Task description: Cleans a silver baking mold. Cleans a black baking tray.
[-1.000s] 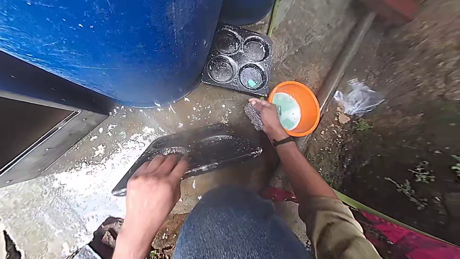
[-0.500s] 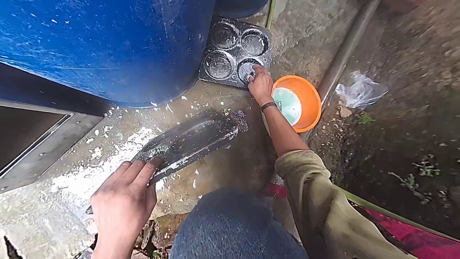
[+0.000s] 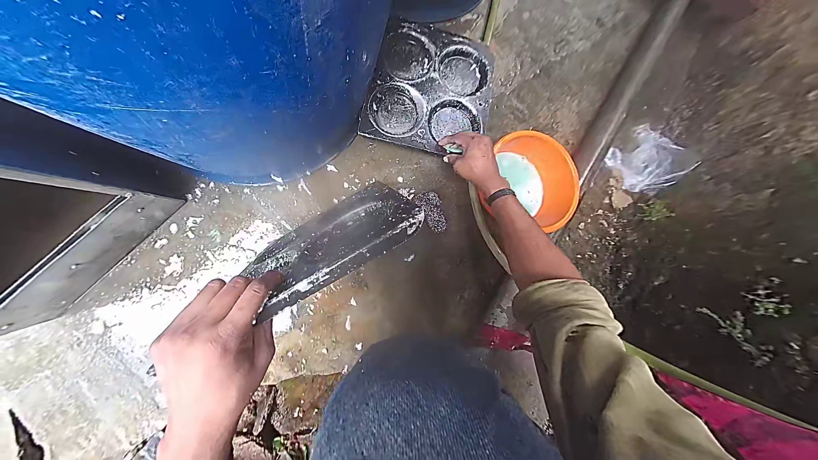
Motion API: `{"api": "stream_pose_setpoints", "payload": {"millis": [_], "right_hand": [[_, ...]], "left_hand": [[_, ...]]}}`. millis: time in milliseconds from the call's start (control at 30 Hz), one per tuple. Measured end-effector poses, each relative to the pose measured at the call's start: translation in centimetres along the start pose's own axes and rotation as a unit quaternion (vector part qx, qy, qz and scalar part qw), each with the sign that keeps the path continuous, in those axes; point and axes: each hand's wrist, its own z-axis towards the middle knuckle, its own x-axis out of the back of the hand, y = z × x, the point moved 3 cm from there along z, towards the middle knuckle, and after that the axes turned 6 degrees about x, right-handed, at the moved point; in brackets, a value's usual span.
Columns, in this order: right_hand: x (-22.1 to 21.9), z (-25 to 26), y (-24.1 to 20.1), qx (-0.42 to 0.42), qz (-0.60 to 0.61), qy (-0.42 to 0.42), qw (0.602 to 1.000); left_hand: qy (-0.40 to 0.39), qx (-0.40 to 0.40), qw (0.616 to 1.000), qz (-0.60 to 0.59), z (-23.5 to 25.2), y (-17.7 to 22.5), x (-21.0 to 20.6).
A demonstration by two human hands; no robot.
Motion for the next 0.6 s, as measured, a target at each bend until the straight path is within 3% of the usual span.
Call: {"api": "stream_pose_setpoints", "payload": {"millis": [100,167,300,367,500,600], "right_hand": [[2.2,-0.5,0.4,-0.035,0.102,0.02,0.994],[3.9,-2.1,0.6,-0.052,0.106,0.043,0.992],[6.9,-7.0,1.6,-0.11,-0.112,0.09,0.984],[7.0,-10.1,1.2,-0.106,-0.137,0.095,0.98],[2.5,-13.8,-4.0,-0.034,-0.074,0.048,0.995],[-3.2,-13.4,-6.5,-0.064,-0.048,-0.033,0.996]], "left_hand": [[0.001,-0.001,1.0,-0.004,-0.2,0.2,-0.1],[-0.002,-0.004,1.0,-0.006,-0.5,0.3,-0.1],[-0.005,-0.016,1.0,-0.005,-0.9,0.6,-0.4],[-0.002,-0.019,1.0,-0.003,-0.7,0.9,-0.5],[-0.004,-0.023,1.0,0.003,0.0,1.4,-0.8],[-0.006,-0.017,1.0,0.005,0.5,1.4,-0.7]]}}
